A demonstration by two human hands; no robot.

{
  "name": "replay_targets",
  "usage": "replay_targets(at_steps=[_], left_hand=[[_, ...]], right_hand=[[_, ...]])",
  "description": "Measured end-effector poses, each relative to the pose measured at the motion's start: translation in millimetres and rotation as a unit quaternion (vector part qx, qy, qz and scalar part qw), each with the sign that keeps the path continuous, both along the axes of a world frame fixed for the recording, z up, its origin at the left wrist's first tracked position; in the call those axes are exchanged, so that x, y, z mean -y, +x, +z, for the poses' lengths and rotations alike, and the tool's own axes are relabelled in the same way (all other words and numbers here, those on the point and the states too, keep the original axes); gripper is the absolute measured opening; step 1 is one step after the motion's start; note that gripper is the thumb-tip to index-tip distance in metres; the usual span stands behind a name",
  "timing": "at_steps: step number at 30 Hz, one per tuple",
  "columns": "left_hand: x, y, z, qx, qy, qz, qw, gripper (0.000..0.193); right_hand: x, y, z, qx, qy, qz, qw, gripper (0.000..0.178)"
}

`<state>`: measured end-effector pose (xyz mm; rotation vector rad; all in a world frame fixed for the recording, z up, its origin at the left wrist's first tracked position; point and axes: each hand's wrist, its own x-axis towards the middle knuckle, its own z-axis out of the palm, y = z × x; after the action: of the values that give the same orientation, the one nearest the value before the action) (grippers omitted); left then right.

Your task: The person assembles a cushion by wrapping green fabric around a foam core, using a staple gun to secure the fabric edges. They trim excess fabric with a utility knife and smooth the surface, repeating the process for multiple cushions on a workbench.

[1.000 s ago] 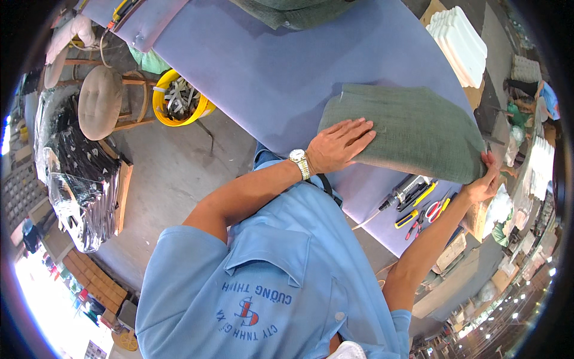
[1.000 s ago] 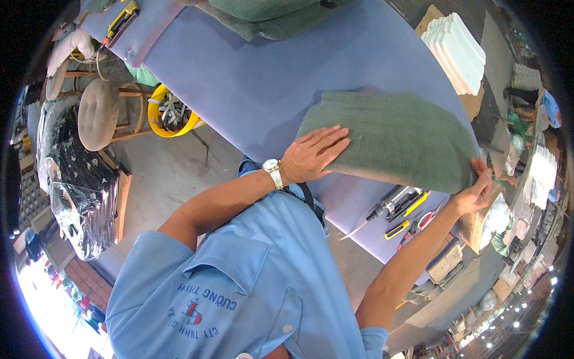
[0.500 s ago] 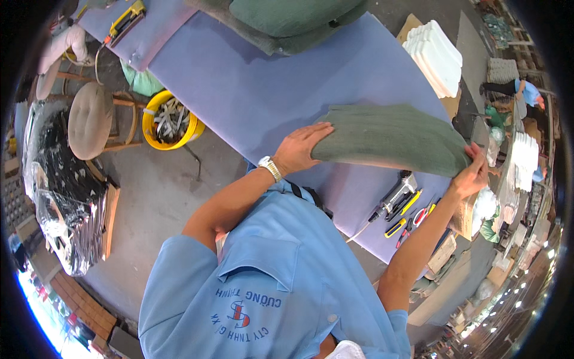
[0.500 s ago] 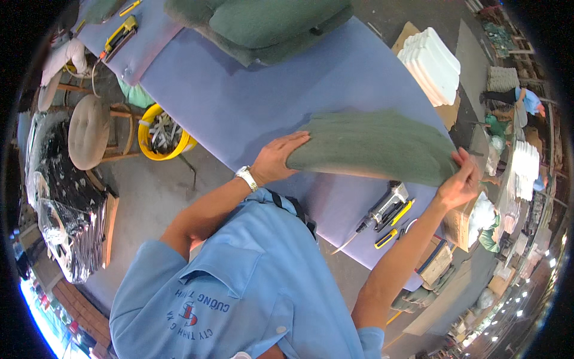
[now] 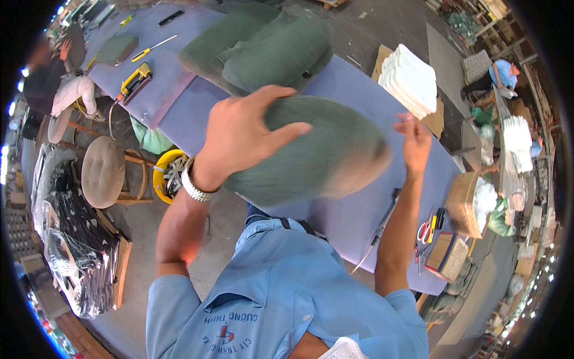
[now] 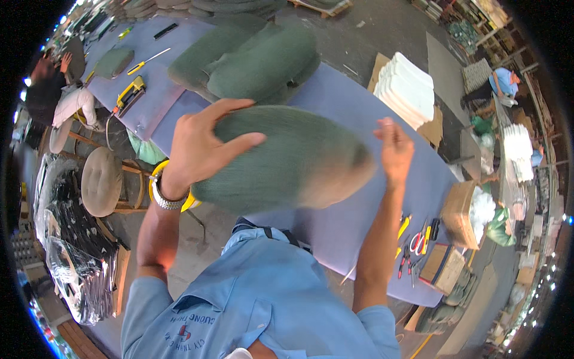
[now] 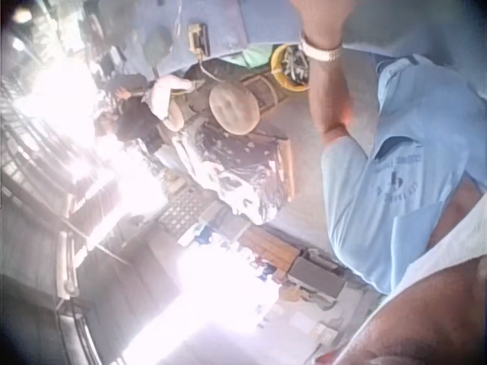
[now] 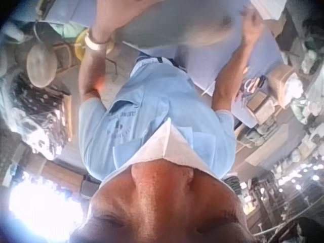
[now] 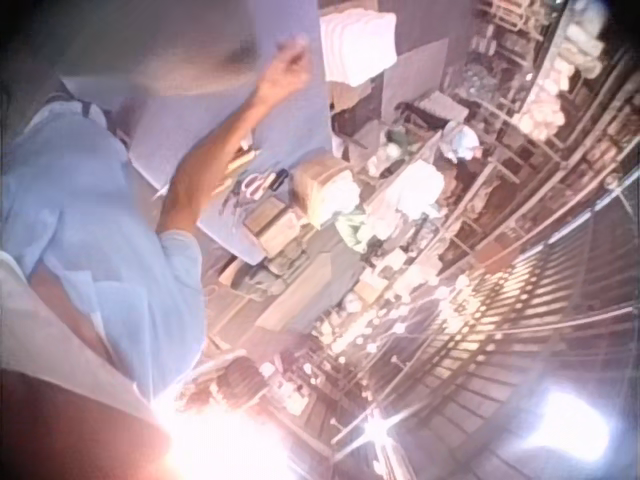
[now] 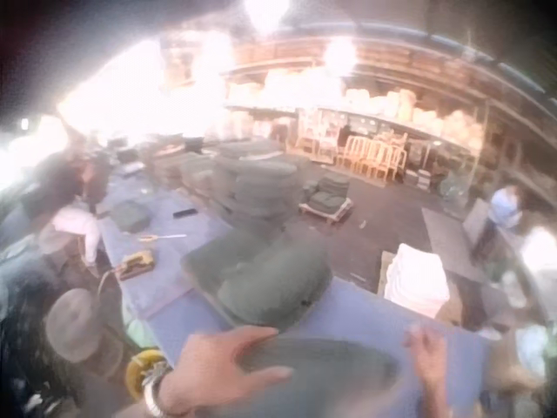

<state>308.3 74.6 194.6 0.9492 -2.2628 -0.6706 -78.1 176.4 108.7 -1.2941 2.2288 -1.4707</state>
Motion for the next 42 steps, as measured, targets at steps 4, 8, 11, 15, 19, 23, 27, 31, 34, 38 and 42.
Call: replay_targets(at_steps=[4,8,11,15,19,23,27,31,34,38,42], left_hand=[[21.4,-44.6,19.2,0.101,-0.043,-0.03,0.993,0.051],[30.4,-82.8,6.8,-0.051,0.1,-0.061,0.992,0.044],[8.8,-110.8,5.8,-0.135,0.144,-0.103,0.975,0.044],[0.4,-146.9,-42.8,-0.279,0.119,-0.137,0.943,0.049],[-15.8,-168.5,-46.3,-0.298,0.177,-0.198,0.917,0.056],[-28.6,-179.7,-34.7,-0.296,0.188,-0.231,0.908,0.065],[-37.1,-188.6,-24.3,-0.316,0.232,-0.255,0.884,0.073],[-30.9,-185.5,-24.0,-0.322,0.259,-0.252,0.875,0.073],[-36.3,-179.0,-25.7,-0.301,0.256,-0.262,0.88,0.072],[-50.0,-168.8,-29.5,-0.264,0.213,-0.276,0.899,0.07],[-59.6,-159.8,-26.3,-0.219,0.122,-0.292,0.923,0.068]], right_hand=[[40.3,105.7,41.0,0.045,-0.108,0.221,0.968,0.044],[57.8,135.0,54.2,0.018,-0.195,0.228,0.954,0.047],[60.0,112.5,49.0,0.131,-0.202,0.216,0.946,0.049],[58.0,91.1,39.8,0.235,-0.25,0.214,0.914,0.053],[45.2,75.7,39.1,0.279,-0.277,0.19,0.9,0.053],[35.5,67.3,44.2,0.299,-0.271,0.155,0.902,0.052],[43.8,55.4,43.0,0.308,-0.256,0.13,0.907,0.055],[52.1,56.3,39.2,0.267,-0.21,0.085,0.937,0.059],[43.6,66.7,45.1,0.32,-0.22,0.074,0.918,0.068],[26.9,87.6,29.5,0.444,-0.271,0.094,0.849,0.075],[-2.0,96.5,37.5,0.397,-0.24,0.146,0.874,0.074]])
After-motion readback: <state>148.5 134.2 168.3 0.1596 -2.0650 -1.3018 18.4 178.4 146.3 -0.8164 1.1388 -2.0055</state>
